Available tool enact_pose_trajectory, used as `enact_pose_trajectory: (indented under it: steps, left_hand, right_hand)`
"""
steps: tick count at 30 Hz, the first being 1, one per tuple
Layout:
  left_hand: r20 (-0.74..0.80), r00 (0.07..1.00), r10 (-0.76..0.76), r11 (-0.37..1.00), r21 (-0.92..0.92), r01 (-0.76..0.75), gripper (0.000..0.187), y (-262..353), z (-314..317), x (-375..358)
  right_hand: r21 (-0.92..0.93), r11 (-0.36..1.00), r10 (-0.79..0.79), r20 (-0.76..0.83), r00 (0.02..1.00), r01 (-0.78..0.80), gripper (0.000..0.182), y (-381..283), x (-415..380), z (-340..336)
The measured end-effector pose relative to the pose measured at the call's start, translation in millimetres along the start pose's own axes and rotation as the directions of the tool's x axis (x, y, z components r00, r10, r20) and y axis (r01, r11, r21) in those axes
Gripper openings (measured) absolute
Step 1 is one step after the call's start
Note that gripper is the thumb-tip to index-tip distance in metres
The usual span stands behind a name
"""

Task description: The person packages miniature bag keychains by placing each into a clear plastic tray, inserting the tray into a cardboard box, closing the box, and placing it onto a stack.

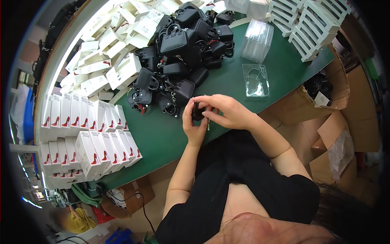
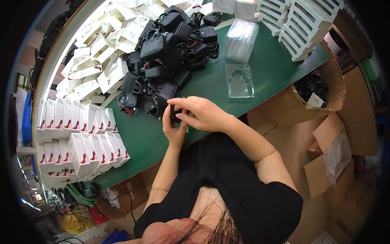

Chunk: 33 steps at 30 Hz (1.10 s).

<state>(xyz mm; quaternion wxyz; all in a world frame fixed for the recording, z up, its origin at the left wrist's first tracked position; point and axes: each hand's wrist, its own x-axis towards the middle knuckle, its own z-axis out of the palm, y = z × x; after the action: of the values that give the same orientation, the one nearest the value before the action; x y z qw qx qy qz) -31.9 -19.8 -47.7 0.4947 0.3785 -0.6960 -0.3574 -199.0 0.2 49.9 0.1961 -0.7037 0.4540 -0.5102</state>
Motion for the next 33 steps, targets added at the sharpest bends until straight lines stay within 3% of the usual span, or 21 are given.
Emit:
enact_pose_trajectory:
  steps: [2, 3, 7, 8, 12, 13, 17, 22, 27, 33]
  left_hand:
    - [0.096, 0.985, -0.145, 0.944, -0.286, 0.167, 0.068, 0.6, -7.7, 1.7]
    - [0.091, 0.985, -0.146, 0.943, -0.289, 0.166, 0.068, 3.3, -11.1, 3.1]
    - [0.445, 0.870, -0.210, 0.646, -0.605, 0.466, 0.070, 30.5, -24.6, 13.9]
    - [0.446, 0.870, -0.210, 0.644, -0.606, 0.466, 0.070, 37.2, -24.4, 16.8]
    - [0.437, 0.884, -0.164, 0.265, -0.844, 0.466, 0.067, 59.9, -17.0, 30.9]
    - [0.438, 0.884, -0.162, 0.265, -0.844, 0.467, 0.067, 62.0, -17.6, 32.6]
    - [0.375, 0.927, -0.011, 0.775, -0.583, 0.245, 0.063, 67.2, -24.4, 33.4]
    - [0.400, 0.907, -0.127, 0.679, -0.632, 0.374, 0.060, 72.1, -15.8, 40.0]
    - [0.504, 0.841, -0.196, 0.678, -0.550, 0.488, 0.056, 61.0, -12.7, 35.1]
    - [0.553, 0.832, -0.041, 0.765, -0.518, 0.382, 0.044, 47.1, -12.9, 38.7]
  right_hand:
    - [0.046, 0.997, -0.060, -0.130, 0.990, 0.067, 0.020, -5.0, 3.7, -8.1]
    - [0.046, 0.997, -0.063, -0.124, 0.990, 0.069, 0.020, -5.8, 4.5, -10.9]
    - [0.332, 0.922, 0.162, 0.133, 0.978, -0.198, 0.020, -2.9, 5.9, -23.3]
    - [0.331, 0.922, 0.163, 0.133, 0.978, -0.199, 0.020, -1.5, 4.7, -24.9]
    - [0.297, 0.935, 0.141, 0.184, 0.973, -0.191, 0.015, 6.5, -1.8, -27.9]
    - [0.296, 0.936, 0.140, 0.183, 0.973, -0.191, 0.015, 6.6, -1.6, -28.4]
    - [0.240, 0.960, 0.120, 0.125, 0.985, -0.147, 0.009, 2.9, -5.4, -27.5]
    - [0.242, 0.965, 0.111, -0.031, 0.993, -0.101, 0.007, 7.8, -10.6, -16.3]
    - [0.271, 0.945, 0.187, 0.018, 0.982, -0.184, 0.007, 5.5, -15.0, -20.3]
    - [0.238, 0.940, 0.249, 0.006, 0.968, -0.243, 0.008, 21.0, -21.4, -13.0]
